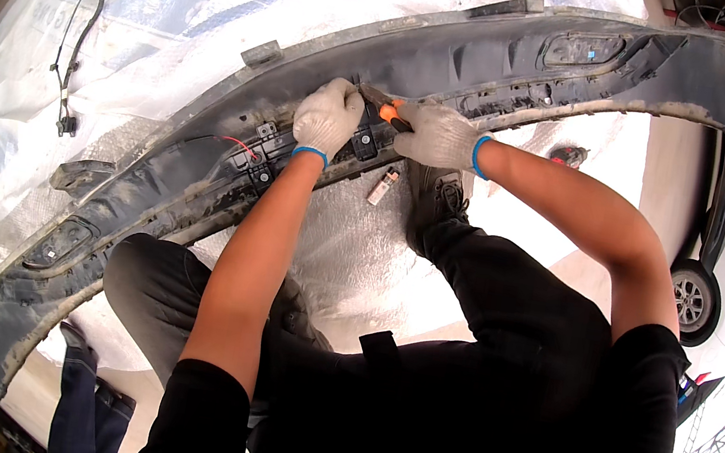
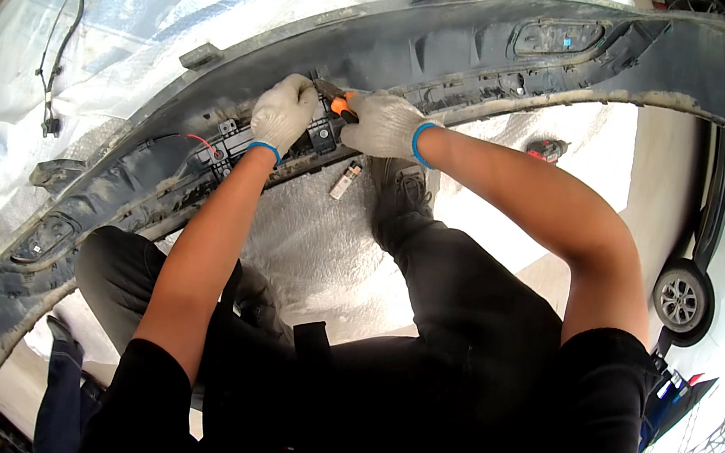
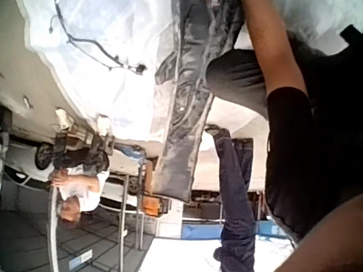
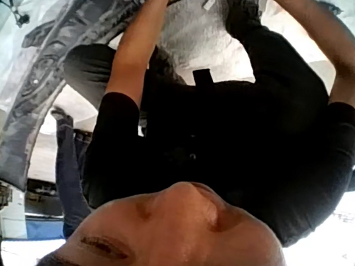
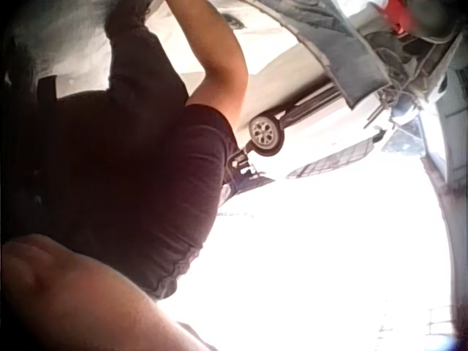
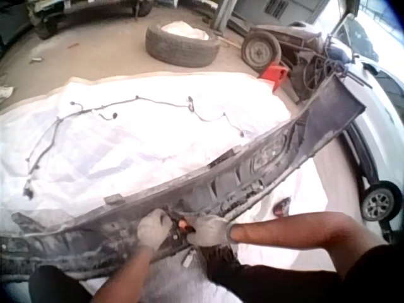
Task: The person works on a detached car bumper placed on a protective sheet, using pliers and a screwdriver to remove clips and connectors. They then strip and prepare wires using a wire stripper and a lighter.
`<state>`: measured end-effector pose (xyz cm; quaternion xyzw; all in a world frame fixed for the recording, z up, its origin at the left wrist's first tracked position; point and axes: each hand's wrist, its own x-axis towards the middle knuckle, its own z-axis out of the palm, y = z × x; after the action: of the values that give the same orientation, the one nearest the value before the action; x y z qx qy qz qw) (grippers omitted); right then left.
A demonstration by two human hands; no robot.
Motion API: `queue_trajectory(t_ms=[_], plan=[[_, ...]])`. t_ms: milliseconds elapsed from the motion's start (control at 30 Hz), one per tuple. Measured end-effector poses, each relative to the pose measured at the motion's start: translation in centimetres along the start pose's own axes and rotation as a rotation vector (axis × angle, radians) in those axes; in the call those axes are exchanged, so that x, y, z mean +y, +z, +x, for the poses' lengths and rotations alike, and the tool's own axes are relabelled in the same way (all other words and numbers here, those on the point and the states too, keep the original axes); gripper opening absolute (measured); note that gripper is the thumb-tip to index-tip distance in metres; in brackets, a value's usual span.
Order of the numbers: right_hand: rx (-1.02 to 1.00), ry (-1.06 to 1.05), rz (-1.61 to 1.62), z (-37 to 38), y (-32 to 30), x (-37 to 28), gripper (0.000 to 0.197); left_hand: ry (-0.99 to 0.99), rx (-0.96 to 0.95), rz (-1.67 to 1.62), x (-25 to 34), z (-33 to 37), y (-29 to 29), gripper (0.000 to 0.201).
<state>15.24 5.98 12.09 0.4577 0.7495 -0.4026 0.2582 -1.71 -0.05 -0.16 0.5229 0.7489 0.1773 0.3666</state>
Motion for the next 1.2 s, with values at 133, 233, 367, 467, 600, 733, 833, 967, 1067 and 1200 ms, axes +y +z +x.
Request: queue_trajectory(t_ms=[133, 233, 367, 467, 600, 733, 833, 967, 1067, 1200], plan=[[0.007, -0.024, -0.009, 0.0, 0.1, -0.1, 0.041, 0.020, -0.007, -0.015, 0.0, 0.0, 0.0, 0.030], [0.033, -0.027, -0.024, -0.1, 0.5, 0.3, 0.040, 0.021, -0.029, -0.054, 0.0, 0.3, -0.1, 0.030], [0.030, -0.008, 0.016, -0.5, 0.7, 0.2, 0.043, 0.008, -0.022, -0.042, -0.1, 0.1, -0.1, 0.030], [0.063, 0.002, 0.062, -0.4, 0.8, 0.3, 0.048, 0.007, -0.010, -0.058, -0.2, 0.2, 0.1, 0.028], [0.018, 0.049, 0.107, -0.3, -0.1, -0.1, 0.047, 0.051, 0.021, -0.067, -0.6, 0.2, 0.4, 0.027], [-0.039, 0.085, 0.070, 0.0, -1.6, -1.5, 0.041, 0.113, 0.032, -0.084, -0.7, 0.0, 0.3, 0.026], [-0.050, 0.048, 0.024, 0.4, -2.4, -1.8, 0.041, 0.182, 0.055, -0.085, -0.5, -0.1, 0.4, 0.025], [-0.116, 0.043, -0.057, 1.2, -2.7, -2.1, 0.043, 0.218, 0.079, -0.062, -0.7, -0.5, 0.4, 0.023], [-0.135, 0.104, -0.040, 0.5, -2.8, -2.7, 0.044, 0.269, 0.155, 0.038, -1.5, -1.5, -0.4, 0.021], [-0.147, 0.090, 0.034, -1.0, -2.2, -2.4, 0.050, 0.231, 0.054, 0.156, -1.4, -2.3, -1.9, 0.032]])
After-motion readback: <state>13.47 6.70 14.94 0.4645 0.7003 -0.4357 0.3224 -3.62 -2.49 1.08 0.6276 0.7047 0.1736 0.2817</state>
